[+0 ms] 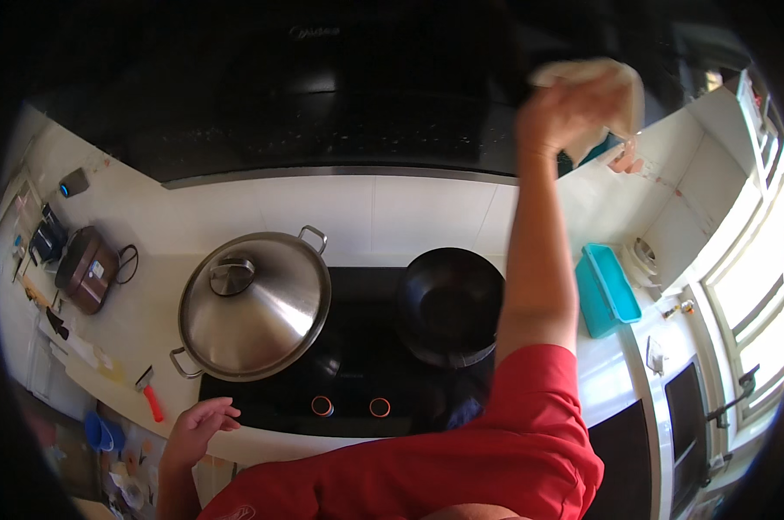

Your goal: The person cleans a range hood by spraying liquid from a bottle onto the surface, wiping it with a cloth, and using a scraper tool to remove grime.

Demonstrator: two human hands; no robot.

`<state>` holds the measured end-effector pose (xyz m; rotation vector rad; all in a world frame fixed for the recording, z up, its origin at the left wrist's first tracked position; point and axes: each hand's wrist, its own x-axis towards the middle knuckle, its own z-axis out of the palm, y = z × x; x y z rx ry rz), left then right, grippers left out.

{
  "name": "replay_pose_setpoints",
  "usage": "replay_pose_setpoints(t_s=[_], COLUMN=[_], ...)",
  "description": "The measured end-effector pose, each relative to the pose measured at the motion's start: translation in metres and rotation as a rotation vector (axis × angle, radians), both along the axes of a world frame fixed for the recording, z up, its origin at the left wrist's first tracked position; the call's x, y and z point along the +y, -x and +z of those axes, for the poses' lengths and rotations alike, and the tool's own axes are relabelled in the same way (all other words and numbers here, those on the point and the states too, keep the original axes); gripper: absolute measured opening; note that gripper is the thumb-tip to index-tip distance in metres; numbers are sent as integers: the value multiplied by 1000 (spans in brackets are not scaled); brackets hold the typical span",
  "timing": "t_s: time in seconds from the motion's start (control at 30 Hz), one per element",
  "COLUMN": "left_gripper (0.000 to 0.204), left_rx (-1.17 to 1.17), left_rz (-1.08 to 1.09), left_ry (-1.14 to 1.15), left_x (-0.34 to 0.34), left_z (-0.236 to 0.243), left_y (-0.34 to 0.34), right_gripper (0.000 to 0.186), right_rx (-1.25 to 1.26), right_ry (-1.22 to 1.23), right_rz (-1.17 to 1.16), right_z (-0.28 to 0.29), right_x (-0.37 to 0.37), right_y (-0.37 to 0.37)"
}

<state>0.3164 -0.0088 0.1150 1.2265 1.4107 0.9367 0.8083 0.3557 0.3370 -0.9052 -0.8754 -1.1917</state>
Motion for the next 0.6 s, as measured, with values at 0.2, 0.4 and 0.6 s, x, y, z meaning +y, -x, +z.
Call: replay_pose_setpoints(t_s=[0.2, 0.4, 0.6], left_gripper=[31, 32, 30], left_rx=[-40, -85, -165], left_rz=[-20, -36, 21], left_ry=[17, 15, 19], left_x=[-6, -13, -25], left_z=[-15, -28, -44], left_y=[8, 26, 54], right_gripper=[59, 67, 59], right_rx=[370, 4, -363], right_ry=[330, -35, 219], right_rz=[-324, 16, 86], right_z=[-15, -37, -54], right_x=[21, 34, 20], right_y=[-114, 24, 248])
